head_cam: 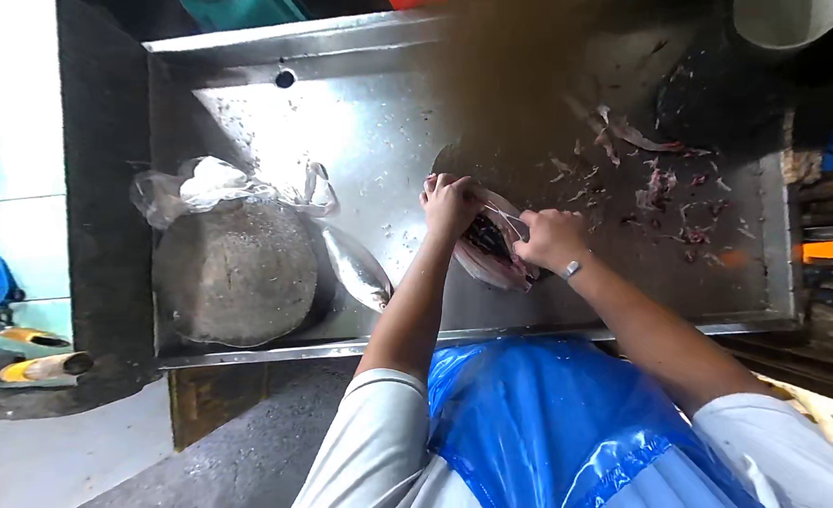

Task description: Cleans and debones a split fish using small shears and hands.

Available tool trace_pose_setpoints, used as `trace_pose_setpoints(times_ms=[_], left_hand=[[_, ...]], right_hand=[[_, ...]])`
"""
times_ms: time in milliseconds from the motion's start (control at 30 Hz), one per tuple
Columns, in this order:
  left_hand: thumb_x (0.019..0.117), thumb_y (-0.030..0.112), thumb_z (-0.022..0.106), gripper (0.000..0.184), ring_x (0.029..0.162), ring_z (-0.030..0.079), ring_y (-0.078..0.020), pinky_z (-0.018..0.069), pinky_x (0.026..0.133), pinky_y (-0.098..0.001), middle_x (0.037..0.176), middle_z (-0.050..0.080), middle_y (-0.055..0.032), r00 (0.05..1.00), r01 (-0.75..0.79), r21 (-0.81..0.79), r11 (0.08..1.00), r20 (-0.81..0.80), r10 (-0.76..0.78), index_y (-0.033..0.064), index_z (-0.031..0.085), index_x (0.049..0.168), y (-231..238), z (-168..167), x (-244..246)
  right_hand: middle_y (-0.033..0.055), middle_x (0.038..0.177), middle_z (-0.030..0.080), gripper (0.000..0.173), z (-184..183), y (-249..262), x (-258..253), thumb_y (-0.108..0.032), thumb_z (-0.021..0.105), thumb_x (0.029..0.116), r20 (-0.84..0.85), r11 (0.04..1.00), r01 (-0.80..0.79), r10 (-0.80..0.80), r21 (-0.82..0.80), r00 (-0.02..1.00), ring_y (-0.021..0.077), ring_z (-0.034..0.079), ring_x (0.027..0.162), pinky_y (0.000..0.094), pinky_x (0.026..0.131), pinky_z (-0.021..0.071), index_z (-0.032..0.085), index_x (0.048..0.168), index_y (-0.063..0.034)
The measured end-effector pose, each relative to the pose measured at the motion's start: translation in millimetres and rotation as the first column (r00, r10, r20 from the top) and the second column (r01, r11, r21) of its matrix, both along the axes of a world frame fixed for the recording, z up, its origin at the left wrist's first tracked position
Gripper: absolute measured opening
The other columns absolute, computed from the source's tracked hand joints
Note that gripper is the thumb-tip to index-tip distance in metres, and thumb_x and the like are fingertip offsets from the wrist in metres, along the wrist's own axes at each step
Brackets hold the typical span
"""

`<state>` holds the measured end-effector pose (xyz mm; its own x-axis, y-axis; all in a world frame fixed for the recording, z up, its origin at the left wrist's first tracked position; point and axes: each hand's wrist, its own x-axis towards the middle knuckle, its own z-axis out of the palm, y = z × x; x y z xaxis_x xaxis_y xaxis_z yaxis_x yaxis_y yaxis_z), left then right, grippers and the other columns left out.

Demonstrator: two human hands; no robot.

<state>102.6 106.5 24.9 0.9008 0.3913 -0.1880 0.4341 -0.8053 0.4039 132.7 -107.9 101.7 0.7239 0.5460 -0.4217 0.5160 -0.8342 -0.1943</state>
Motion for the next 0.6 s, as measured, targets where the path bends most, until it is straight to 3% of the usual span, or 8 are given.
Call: trace_pose_setpoints(times_ms=[133,233,333,400,467,533,567,600], left_hand=[[0.0843,0.041,0.075,0.050,0.137,0.046,-0.0360,0.0371,0.106,-0.0664,0.138,0.061,-0.0062,0.999,-0.040,-0.007,0.999,-0.015,0.040,0.0373,0.068,0.133,-4,-1,2],[0.0831,0.044,0.078,0.050,0.137,0.046,-0.0351,0.0369,0.106,-0.0666,0.137,0.062,-0.0048,0.999,-0.052,-0.005,0.999,-0.007,0.052,0.0387,0.069,0.132,-5,-1,2],[0.0841,0.045,0.077,0.050,0.139,0.045,-0.0342,0.0395,0.103,-0.0673,0.140,0.061,-0.0021,0.997,-0.070,-0.012,0.997,-0.017,0.070,0.0411,0.068,0.133,-6,-3,0],[0.0845,0.046,0.077,0.050,0.142,0.042,-0.0353,0.0381,0.103,-0.0723,0.140,0.060,-0.0018,0.997,-0.073,-0.013,0.997,-0.025,0.073,0.0418,0.067,0.133,-4,-1,1],[0.0844,0.041,0.078,0.054,0.143,0.040,-0.0387,0.0320,0.106,-0.0766,0.143,0.057,-0.0052,0.997,-0.076,-0.024,0.997,0.008,0.076,0.0388,0.065,0.137,-4,2,0],[0.0883,0.030,0.075,0.054,0.141,0.042,-0.0397,0.0348,0.107,-0.0691,0.144,0.056,-0.0126,0.987,-0.085,-0.135,0.987,0.124,0.102,0.0279,0.063,0.141,-14,12,-6],[0.0946,0.029,0.070,0.051,0.137,0.048,-0.0362,0.0402,0.108,-0.0626,0.143,0.057,-0.0147,0.976,-0.076,-0.280,0.957,0.174,0.129,0.0202,0.061,0.144,-28,21,-9],[0.1036,0.031,0.060,0.045,0.133,0.055,-0.0299,0.0457,0.110,-0.0533,0.141,0.059,-0.0157,0.970,-0.055,-0.490,0.870,0.181,0.163,0.0122,0.058,0.145,-48,35,-14]], right_hand=[[0.0179,0.101,0.073,0.037,-2,32,9,-0.040,0.066,0.0871,0.031,0.992,-0.097,0.099,-0.084,0.995,0.0402,0.070,0.099,0.0681,0.085,0.0475,0.070,0.112,-0.0119],[0.0207,0.102,0.073,0.026,3,45,13,-0.027,0.064,0.0920,-0.039,0.991,-0.087,0.083,-0.103,0.996,0.0424,0.069,0.102,0.0673,0.086,0.0493,0.071,0.108,-0.0077],[0.0218,0.099,0.072,0.022,13,35,24,-0.027,0.068,0.0896,-0.149,1.000,0.003,-0.003,0.002,0.989,0.0444,0.069,0.100,0.0698,0.080,0.0524,0.074,0.096,-0.0068],[0.0200,0.093,0.072,0.021,33,19,33,-0.030,0.071,0.0903,-0.150,0.993,0.022,-0.005,0.113,0.989,0.0431,0.069,0.094,0.0705,0.077,0.0515,0.074,0.096,-0.0098],[0.0147,0.089,0.071,0.022,53,-6,46,-0.029,0.072,0.0939,-0.191,0.945,0.105,-0.046,0.309,0.980,0.0335,0.068,0.081,0.0596,0.071,0.0549,0.074,0.107,-0.0104],[0.0044,0.087,0.064,0.025,47,-31,51,-0.023,0.060,0.1037,-0.526,0.689,0.503,-0.206,0.521,0.825,0.0138,0.058,0.062,0.0377,0.060,0.0584,0.063,0.125,-0.0094],[0.0015,0.084,0.058,0.028,36,-40,44,-0.031,0.055,0.1064,-0.607,0.579,0.635,-0.280,0.512,0.744,0.0123,0.054,0.058,0.0379,0.058,0.0582,0.057,0.127,-0.0131],[0.0059,0.088,0.058,0.034,23,-47,31,-0.031,0.055,0.1067,-0.536,0.612,0.586,-0.294,0.530,0.791,0.0163,0.057,0.064,0.0408,0.061,0.0579,0.054,0.132,-0.0089]])
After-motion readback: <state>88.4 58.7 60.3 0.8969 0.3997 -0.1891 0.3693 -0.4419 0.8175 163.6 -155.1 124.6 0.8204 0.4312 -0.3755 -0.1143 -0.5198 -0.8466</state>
